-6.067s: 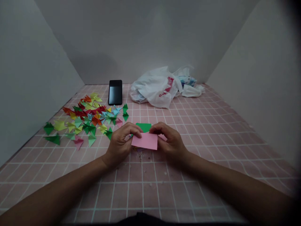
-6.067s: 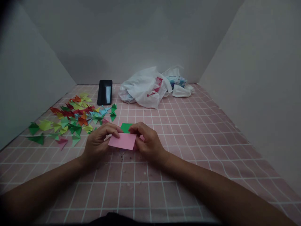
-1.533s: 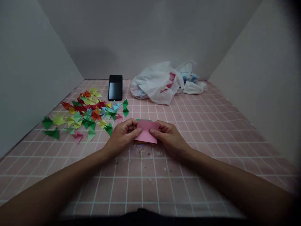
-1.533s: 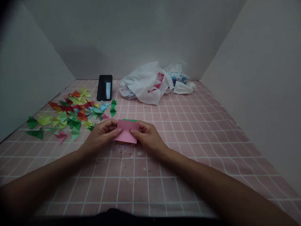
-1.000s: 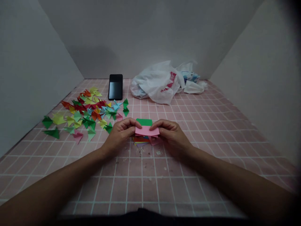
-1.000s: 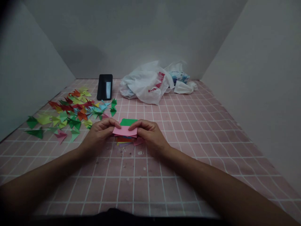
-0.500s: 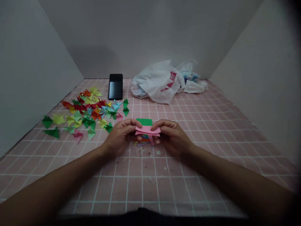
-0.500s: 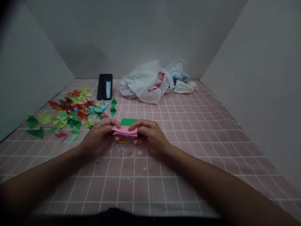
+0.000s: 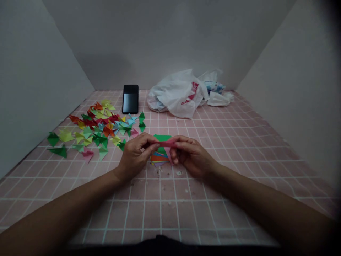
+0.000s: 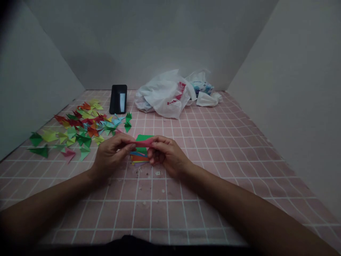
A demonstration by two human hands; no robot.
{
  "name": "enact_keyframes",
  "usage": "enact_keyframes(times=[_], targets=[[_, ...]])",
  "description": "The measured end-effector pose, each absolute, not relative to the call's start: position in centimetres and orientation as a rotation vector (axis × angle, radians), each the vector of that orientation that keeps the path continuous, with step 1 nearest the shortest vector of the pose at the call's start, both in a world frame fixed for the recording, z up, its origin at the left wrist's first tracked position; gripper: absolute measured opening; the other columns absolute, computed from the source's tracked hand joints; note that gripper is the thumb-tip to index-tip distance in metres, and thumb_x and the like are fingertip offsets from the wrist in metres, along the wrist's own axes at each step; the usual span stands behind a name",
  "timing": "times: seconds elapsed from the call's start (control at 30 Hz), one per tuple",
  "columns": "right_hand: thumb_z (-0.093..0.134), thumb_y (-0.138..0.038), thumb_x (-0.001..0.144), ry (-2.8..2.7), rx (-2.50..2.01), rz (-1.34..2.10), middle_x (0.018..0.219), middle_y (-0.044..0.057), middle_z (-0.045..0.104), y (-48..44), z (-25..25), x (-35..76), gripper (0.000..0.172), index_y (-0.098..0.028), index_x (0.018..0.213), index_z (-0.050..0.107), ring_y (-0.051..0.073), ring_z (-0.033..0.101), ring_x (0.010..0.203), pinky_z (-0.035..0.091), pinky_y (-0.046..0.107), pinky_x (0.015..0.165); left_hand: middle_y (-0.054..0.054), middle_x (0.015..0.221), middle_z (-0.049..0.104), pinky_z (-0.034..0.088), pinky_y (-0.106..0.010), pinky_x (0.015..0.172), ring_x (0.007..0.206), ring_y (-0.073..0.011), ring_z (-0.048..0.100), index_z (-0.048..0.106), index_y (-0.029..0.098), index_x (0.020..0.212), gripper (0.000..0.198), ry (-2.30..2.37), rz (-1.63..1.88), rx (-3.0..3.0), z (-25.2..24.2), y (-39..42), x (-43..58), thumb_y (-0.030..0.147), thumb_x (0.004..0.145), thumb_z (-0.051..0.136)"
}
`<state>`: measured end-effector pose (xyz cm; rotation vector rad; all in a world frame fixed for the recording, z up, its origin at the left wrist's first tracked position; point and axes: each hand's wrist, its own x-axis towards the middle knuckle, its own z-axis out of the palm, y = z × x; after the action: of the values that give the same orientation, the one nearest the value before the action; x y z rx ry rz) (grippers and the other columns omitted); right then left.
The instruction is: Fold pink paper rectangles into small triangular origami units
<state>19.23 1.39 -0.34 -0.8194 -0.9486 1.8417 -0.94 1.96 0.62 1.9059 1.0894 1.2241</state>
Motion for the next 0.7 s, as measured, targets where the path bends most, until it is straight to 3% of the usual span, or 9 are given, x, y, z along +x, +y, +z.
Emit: enact_keyframes(times=[0.17, 0.37, 0.7], targets=[[0.069, -0.051, 0.086, -1.153, -0.939, 1.590, 0.066, -0.003, 0.061, 1.01, -0.42, 19.11, 0.031, -0.020, 0.087, 0.066, 0.010, 0.053, 0.052, 0.044, 0.023, 0.050, 0.000, 0.066, 0.064, 0.045, -0.025, 0.059, 0.062, -0.0137, 0.058, 0.066, 0.018, 0.076, 0.016, 1.138, 1.133, 1.643, 0.56, 2.04, -0.81, 0.031, 0.084, 0.070], [0.074, -0.036, 0.082, -1.346, -1.003, 1.291, 0.066, -0.004, 0.055, 0.89, -0.42, 19.07, 0.021, -0.018, 0.075, 0.066, 0.009, 0.050, 0.056, 0.039, 0.024, 0.054, 0.000, 0.067, 0.061, 0.042, -0.024, 0.059, 0.063, -0.0128, 0.055, 0.065, 0.017, 0.072, 0.018, 1.139, 1.086, 1.674, 0.52, 1.87, -0.56, 0.031, 0.082, 0.069], [0.071, -0.035, 0.083, -1.338, -1.027, 1.310, 0.062, -0.004, 0.056, 0.93, -0.65, 19.05, 0.021, -0.018, 0.072, 0.065, 0.010, 0.049, 0.055, 0.037, 0.026, 0.055, 0.001, 0.064, 0.057, 0.039, -0.023, 0.055, 0.060, -0.0114, 0.050, 0.064, 0.016, 0.071, 0.020, 1.161, 1.040, 1.643, 0.33, 1.83, -0.53, 0.034, 0.081, 0.068]])
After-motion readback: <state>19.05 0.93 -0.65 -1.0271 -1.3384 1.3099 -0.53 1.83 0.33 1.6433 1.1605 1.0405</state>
